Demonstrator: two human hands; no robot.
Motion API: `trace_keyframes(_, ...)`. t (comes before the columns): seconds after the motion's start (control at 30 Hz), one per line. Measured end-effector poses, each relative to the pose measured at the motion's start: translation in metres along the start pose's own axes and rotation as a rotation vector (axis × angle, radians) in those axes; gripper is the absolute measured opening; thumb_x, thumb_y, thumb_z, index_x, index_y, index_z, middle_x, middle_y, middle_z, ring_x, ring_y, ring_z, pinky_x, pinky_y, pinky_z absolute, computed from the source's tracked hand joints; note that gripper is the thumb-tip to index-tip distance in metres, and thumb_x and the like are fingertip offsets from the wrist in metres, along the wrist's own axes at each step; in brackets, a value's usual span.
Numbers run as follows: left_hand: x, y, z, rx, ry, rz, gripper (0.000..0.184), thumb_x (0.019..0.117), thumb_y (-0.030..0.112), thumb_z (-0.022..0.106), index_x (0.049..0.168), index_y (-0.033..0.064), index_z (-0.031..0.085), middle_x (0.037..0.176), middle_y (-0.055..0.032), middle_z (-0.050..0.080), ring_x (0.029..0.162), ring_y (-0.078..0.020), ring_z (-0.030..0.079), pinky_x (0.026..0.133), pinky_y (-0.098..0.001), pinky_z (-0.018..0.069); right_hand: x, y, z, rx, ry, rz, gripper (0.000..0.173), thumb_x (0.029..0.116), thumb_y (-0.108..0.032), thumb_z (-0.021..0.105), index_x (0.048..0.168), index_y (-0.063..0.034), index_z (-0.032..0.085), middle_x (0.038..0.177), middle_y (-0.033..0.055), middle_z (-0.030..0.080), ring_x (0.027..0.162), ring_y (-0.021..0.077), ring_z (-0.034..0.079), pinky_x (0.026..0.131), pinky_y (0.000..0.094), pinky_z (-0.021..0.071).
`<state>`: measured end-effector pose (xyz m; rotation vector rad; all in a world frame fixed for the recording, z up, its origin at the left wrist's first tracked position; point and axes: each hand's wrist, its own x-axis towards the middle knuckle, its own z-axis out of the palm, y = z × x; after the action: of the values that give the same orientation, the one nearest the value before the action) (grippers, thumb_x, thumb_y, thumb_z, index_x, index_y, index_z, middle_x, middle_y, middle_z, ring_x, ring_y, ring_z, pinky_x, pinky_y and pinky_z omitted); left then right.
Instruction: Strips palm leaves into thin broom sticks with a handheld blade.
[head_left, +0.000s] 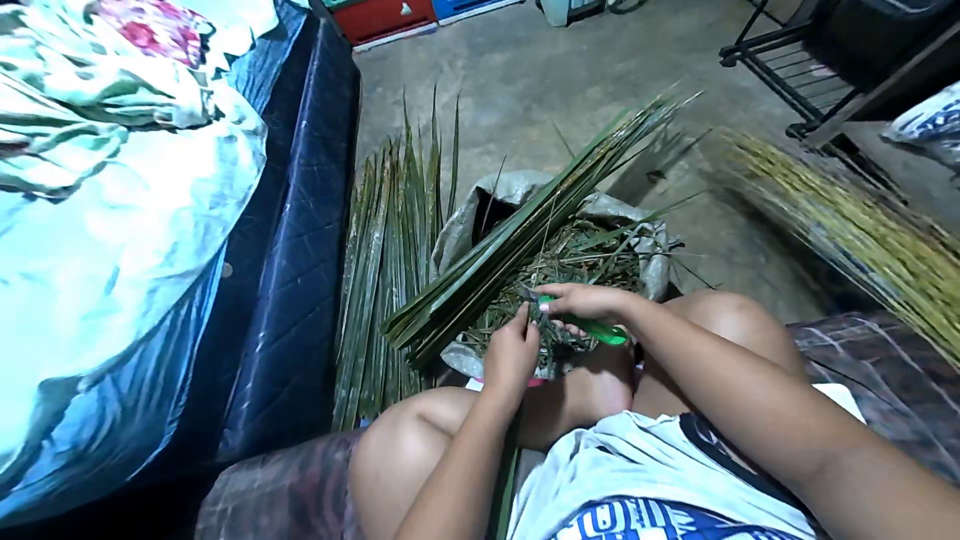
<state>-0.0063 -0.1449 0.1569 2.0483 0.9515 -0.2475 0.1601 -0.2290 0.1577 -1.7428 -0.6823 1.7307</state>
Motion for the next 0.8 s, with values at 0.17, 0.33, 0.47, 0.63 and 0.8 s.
trace_keyframes(0.17,-0.006,0.009,0.000,0.144,-0.019,-0.026,0.050,0.1096,0.025,0.040,0.160,0.0175,0.039,0.126,-0.0182,0.069,0.114,-0.0339,0.067,0.100,-0.0547,0.0499,0.011,0.001,-0.017,0.322,0.130,0.043,0.044,0.1121,-0.027,0.047,0.155,-0.0230,0.041,0.082,0.0004,0.052,0.055,0.0064,0.048,0.048,0.0204,0.0425)
trace_keyframes(0.33,-0.010,0.013,-0.001,0.157,-0.021,0.011,0.050,0.1096,0.023,0.041,0.159,0.0183,0.040,0.124,-0.0172,0.070,0.112,-0.0331,0.068,0.098,-0.0535,0.0510,0.009,0.000,-0.035,0.486,0.243,0.036,0.046,0.1113,-0.024,0.049,0.157,-0.0257,0.040,0.080,-0.0003,0.053,0.053,0.0048,0.047,0.046,0.0181,0.0408)
trace_keyframes(0.47,-0.012,0.011,-0.001,0.098,-0.031,0.043,0.050,0.1090,0.021,0.042,0.158,0.0167,0.042,0.121,-0.0183,0.071,0.108,-0.0327,0.069,0.097,-0.0520,0.0515,0.014,0.008,-0.049,0.517,0.689,-0.165,0.046,0.1118,-0.025,0.049,0.157,-0.0217,0.041,0.080,0.0031,0.054,0.054,0.0100,0.049,0.049,0.0248,0.0440)
trace_keyframes(0.63,-0.006,-0.001,0.002,-0.110,-0.033,0.075,0.046,0.1097,0.022,0.042,0.155,0.0127,0.047,0.105,-0.0156,0.073,0.085,-0.0233,0.071,0.085,-0.0427,0.0568,0.001,0.004,-0.033,0.467,0.442,-0.108,0.048,0.1129,-0.029,0.044,0.159,-0.0212,0.033,0.077,0.0028,0.060,0.052,0.0083,0.051,0.048,0.0223,0.0449)
trace_keyframes(0.8,-0.005,0.000,0.000,-0.164,-0.087,0.055,0.051,0.1066,0.022,0.052,0.156,0.0134,0.044,0.116,-0.0158,0.072,0.093,-0.0234,0.072,0.089,-0.0433,0.0564,0.002,0.002,-0.008,0.432,0.149,-0.052,0.041,0.1123,-0.024,0.045,0.153,-0.0171,0.042,0.082,0.0010,0.061,0.054,0.0058,0.051,0.049,0.0194,0.0438)
